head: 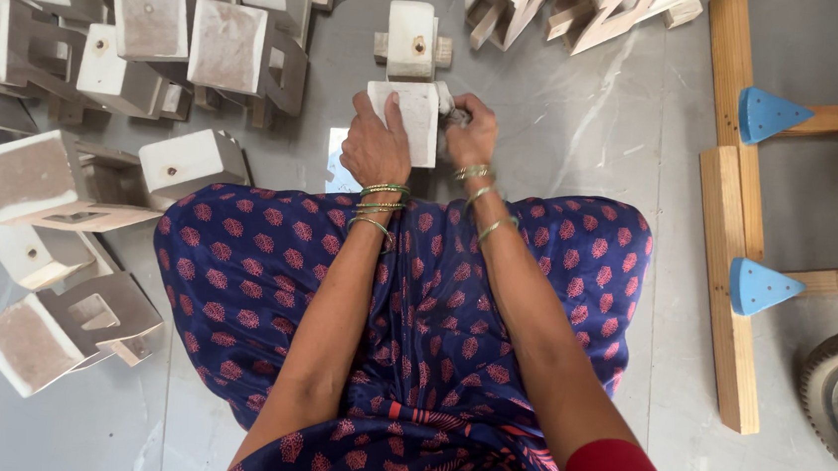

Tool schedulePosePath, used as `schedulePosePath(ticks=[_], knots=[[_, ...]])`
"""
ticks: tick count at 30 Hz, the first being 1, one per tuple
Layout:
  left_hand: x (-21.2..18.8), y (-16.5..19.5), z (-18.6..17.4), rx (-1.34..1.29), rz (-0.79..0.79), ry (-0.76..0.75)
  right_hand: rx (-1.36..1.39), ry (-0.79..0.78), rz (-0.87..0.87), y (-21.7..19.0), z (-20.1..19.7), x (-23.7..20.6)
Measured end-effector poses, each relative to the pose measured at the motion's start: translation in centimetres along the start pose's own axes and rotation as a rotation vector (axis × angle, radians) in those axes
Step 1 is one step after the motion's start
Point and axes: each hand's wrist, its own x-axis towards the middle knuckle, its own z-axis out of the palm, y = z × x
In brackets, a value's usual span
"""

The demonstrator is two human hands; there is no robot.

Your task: The person sits on the floor among many small wooden stool components and wipes each piece with a cloth, turning pieces over to clean different sides and setting wiped pieces aside in a pile.

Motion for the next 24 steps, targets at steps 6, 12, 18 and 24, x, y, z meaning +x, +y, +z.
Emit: schedulePosePath(ticks=[6,12,18,24], knots=[[0.1,0.1,0.2,0.057,-0.012,0.024,0.142,0.008,0.26,1.9,0.0,0.1],[0.0,0.2,0.7,-0.012,-0.013,0.031,-0.096,-0.169,0.163,1.7,0.9,-0.6],[0.0,0.4,0.6,-0.01,-0.024,0.037,-0.382,-0.463,0.229,1.7,-1.0,-3.3],[0.1,0.3,0.6,-0.02,-0.02,0.025,-0.113,-0.19,0.072,1.7,-2.1,-1.2]])
